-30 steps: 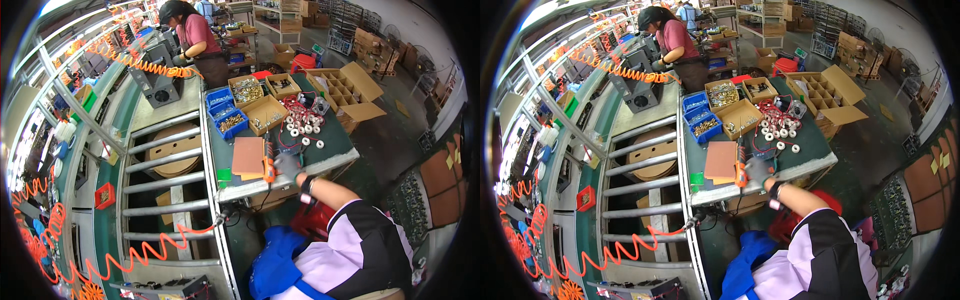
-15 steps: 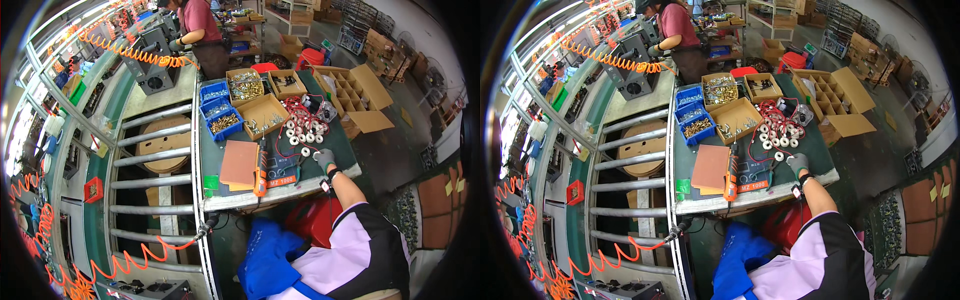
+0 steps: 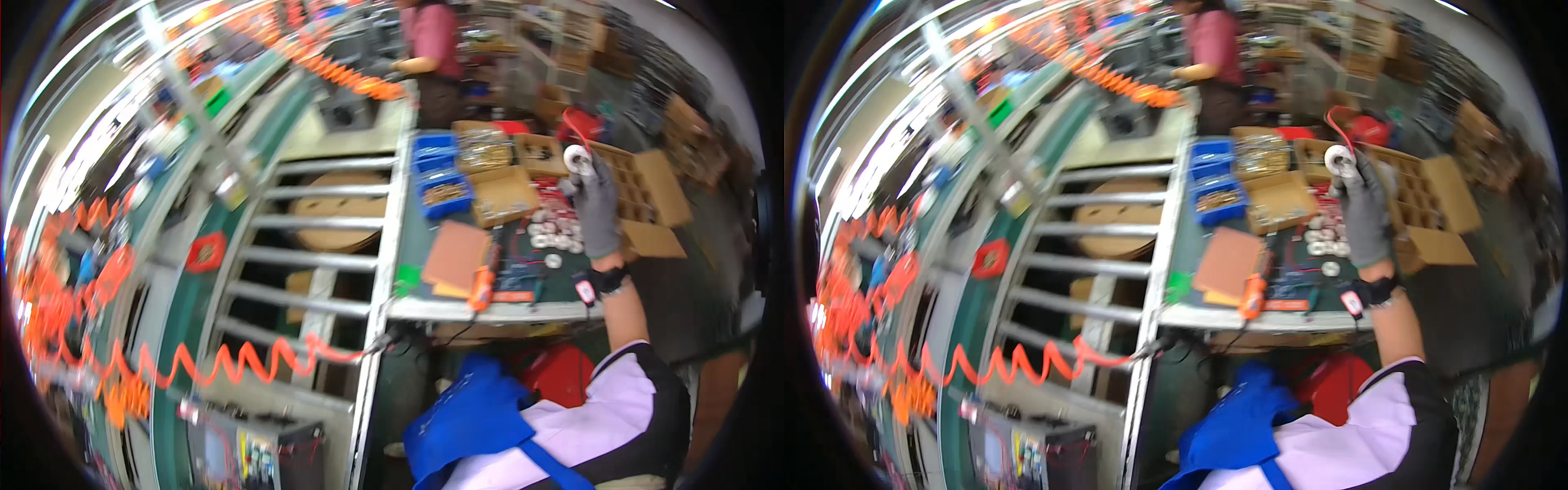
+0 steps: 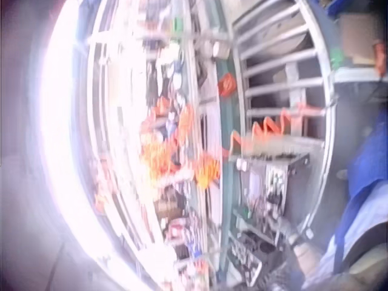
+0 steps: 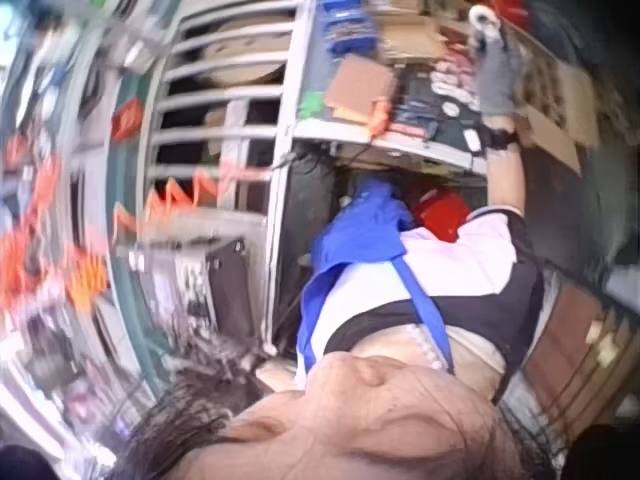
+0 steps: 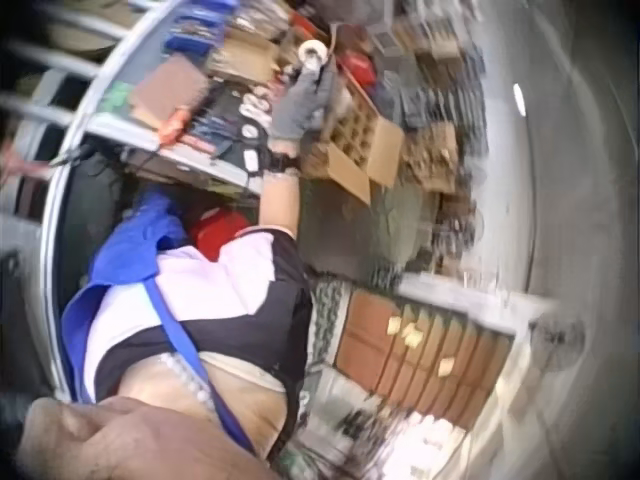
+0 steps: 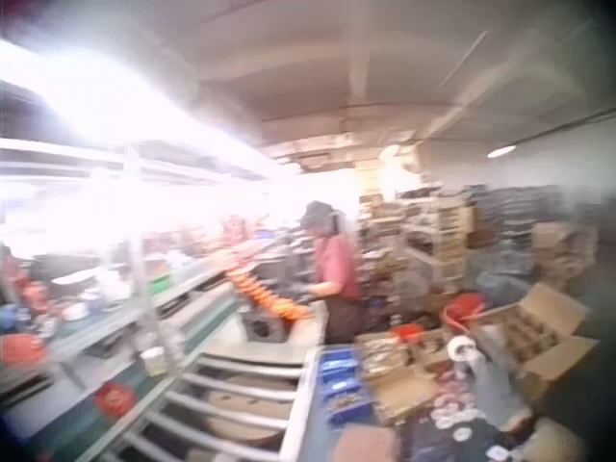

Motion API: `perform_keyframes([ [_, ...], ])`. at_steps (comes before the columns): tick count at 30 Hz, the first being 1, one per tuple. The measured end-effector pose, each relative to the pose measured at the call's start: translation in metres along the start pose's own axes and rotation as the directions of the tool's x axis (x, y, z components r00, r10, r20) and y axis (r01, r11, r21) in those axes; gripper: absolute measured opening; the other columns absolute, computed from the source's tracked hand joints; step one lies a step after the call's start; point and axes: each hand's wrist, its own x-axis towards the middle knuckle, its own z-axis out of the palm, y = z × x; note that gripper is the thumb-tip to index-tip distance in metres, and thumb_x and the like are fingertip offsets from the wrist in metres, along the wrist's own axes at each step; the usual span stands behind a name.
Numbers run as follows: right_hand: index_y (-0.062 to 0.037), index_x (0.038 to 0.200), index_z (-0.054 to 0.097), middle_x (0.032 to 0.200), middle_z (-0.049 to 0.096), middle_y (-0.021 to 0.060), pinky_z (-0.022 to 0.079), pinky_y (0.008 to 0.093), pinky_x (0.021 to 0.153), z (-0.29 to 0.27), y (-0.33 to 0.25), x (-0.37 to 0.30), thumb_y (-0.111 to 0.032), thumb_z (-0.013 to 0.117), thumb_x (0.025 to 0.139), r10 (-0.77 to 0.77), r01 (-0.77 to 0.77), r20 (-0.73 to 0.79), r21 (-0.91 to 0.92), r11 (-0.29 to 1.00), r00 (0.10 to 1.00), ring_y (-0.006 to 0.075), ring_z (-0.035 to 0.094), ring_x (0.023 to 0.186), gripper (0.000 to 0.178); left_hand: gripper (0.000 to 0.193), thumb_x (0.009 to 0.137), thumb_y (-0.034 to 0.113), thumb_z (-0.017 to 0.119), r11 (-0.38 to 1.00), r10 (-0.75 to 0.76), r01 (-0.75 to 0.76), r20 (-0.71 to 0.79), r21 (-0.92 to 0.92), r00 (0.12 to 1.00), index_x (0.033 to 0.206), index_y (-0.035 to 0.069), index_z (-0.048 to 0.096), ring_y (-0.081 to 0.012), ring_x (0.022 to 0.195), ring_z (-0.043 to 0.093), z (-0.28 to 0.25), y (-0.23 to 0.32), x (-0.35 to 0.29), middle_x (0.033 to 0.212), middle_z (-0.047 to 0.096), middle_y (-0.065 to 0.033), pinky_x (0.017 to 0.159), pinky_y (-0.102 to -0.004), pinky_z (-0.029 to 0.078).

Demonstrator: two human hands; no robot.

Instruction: Assembling and wiring components into an electronic unit on a factory conveyor belt.

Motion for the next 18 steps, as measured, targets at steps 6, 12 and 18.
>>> perform_keyframes([
  [6,-0.0013,0.109,0.059,0.088,0.061,0.0022,0.046,0.0232,0.067,0.208,-0.062,-0.152,-0.018,0.061,0.087,0.204,-0.387,0.839,0.009,0.922,0.504,0.01,0.058,0.076,0.028,0.027,0.09,0.009,0.056,0.962,-0.104,0.138,-0.15,0.237,0.983,0.114,-0.002,0.063,-0.0124,0.089,0.058,-0.068,-0.061,0.015,0.103,0.065,-0.005,0.079,-0.0267,0.046],
  [12,-0.0005,0.114,0.059,0.103,0.061,0.0147,0.044,0.0351,0.088,0.353,-0.113,-0.32,-0.013,0.059,0.087,-0.432,-0.466,0.821,0.236,0.853,-0.373,0.025,0.058,0.1,0.029,0.015,0.087,0.009,0.061,0.995,-0.086,0.086,0.001,-0.058,0.996,0.1,0.002,0.064,-0.0116,0.078,0.056,-0.086,-0.086,0.01,0.08,0.058,-0.0029,0.071,-0.0268,0.046],
  [18,0.0001,0.115,0.057,0.098,0.061,0.0054,0.047,0.0296,0.078,0.464,-0.162,-0.456,-0.028,0.062,0.086,-0.088,-0.185,0.531,-0.133,0.974,-0.843,0.0127,0.057,0.092,0.04,0.017,0.086,0.01,0.061,0.928,-0.114,0.115,0.024,-0.355,0.993,0.102,0.001,0.063,-0.0143,0.087,0.059,-0.095,-0.076,0.023,0.092,0.063,-0.0061,0.078,-0.0288,0.047],
])
